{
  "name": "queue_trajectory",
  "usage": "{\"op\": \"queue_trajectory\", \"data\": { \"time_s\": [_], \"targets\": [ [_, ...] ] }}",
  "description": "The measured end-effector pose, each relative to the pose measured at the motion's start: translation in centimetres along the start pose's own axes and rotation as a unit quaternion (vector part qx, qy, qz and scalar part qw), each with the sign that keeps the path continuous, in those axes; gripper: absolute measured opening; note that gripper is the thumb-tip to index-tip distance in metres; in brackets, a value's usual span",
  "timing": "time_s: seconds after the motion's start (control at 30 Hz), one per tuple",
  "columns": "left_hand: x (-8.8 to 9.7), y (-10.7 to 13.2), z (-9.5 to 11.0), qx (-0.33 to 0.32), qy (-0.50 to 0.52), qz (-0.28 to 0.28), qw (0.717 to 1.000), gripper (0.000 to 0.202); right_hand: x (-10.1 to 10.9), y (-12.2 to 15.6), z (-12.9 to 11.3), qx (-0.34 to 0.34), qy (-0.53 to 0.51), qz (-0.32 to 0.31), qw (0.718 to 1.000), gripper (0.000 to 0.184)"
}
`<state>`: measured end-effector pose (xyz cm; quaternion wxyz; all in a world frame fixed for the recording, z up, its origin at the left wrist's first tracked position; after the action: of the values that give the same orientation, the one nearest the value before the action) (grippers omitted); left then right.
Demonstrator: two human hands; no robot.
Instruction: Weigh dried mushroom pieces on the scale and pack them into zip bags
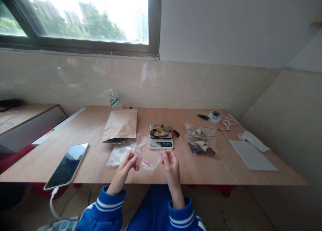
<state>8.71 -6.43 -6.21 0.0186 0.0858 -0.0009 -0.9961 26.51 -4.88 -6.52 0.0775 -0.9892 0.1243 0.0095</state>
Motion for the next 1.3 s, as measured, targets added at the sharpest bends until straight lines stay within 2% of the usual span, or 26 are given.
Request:
{"op": "queue_trajectory", "data": {
  "time_s": [0.17, 0.37, 0.4, 0.47, 0.53, 0.57, 0.6, 0.73, 0.77, 0.83, 0.93, 1.03, 1.13, 1.2, 1.23, 1.3],
  "targets": [
    [-0.9, 0.1, -0.4, 0.002, -0.067, -0.037, 0.997, 0.035, -1.7, 1.6, -0.5, 0.005, 0.042, -0.092, 0.995, 0.033],
    [-1.9, 0.6, -0.4, -0.008, -0.132, -0.011, 0.991, 0.031, -4.0, 3.4, -1.0, 0.020, 0.051, -0.167, 0.984, 0.030],
    [-1.9, 0.6, -0.3, -0.012, -0.129, -0.011, 0.991, 0.030, -3.9, 3.3, -0.8, 0.019, 0.056, -0.159, 0.985, 0.031],
    [-1.3, 0.6, 0.0, -0.026, -0.129, 0.000, 0.991, 0.029, -2.8, 2.9, -0.3, 0.007, 0.071, -0.087, 0.994, 0.035],
    [0.1, 0.5, 0.7, -0.046, -0.137, 0.041, 0.989, 0.030, -0.9, 2.4, 0.4, -0.010, 0.078, 0.021, 0.997, 0.041],
    [0.9, 0.5, 1.0, -0.054, -0.143, 0.067, 0.986, 0.030, -0.1, 2.2, 0.7, -0.013, 0.077, 0.057, 0.995, 0.043],
    [1.6, 0.5, 1.4, -0.058, -0.147, 0.088, 0.983, 0.031, 0.4, 1.9, 0.9, -0.013, 0.075, 0.068, 0.995, 0.043],
    [2.6, 0.4, 2.4, -0.058, -0.130, 0.099, 0.985, 0.036, 0.1, 0.1, 1.1, 0.024, 0.094, -0.040, 0.995, 0.041],
    [2.6, 0.4, 2.6, -0.059, -0.119, 0.098, 0.986, 0.038, 0.0, -0.8, 1.0, 0.047, 0.110, -0.048, 0.992, 0.040],
    [2.5, 0.5, 2.7, -0.056, -0.105, 0.099, 0.988, 0.042, 0.0, -3.0, 0.6, 0.119, 0.161, -0.026, 0.979, 0.036],
    [2.3, 0.4, 2.5, -0.040, -0.104, 0.107, 0.988, 0.043, -0.7, -6.6, 0.6, 0.225, 0.281, -0.004, 0.933, 0.030],
    [2.3, 0.4, 2.2, -0.043, -0.119, 0.133, 0.983, 0.044, -1.3, -9.3, 1.9, 0.234, 0.399, -0.002, 0.887, 0.025],
    [2.1, 0.3, 2.0, -0.056, -0.147, 0.157, 0.975, 0.043, -1.3, -10.1, 2.4, 0.223, 0.458, 0.008, 0.860, 0.018],
    [1.8, 0.2, 2.0, -0.071, -0.168, 0.170, 0.968, 0.042, -1.0, -9.5, 1.7, 0.226, 0.449, 0.022, 0.864, 0.017],
    [1.7, 0.2, 2.0, -0.078, -0.179, 0.178, 0.965, 0.041, -0.9, -9.0, 1.0, 0.223, 0.428, 0.032, 0.875, 0.020],
    [1.3, 0.1, 2.0, -0.084, -0.200, 0.194, 0.957, 0.040, -0.7, -7.6, -0.8, 0.204, 0.344, 0.043, 0.915, 0.027]
  ]
}}
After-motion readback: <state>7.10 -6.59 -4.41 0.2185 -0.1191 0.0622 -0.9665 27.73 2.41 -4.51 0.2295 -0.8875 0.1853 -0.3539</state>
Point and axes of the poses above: each hand's wrist, its own y-axis away from the middle knuckle, its own x-axis out of the back of the hand, z = x × y, the point moved 6 cm from there along -y, towards the middle knuckle, and after that the axes turned 3 degrees about z, right-handed, at the moved point
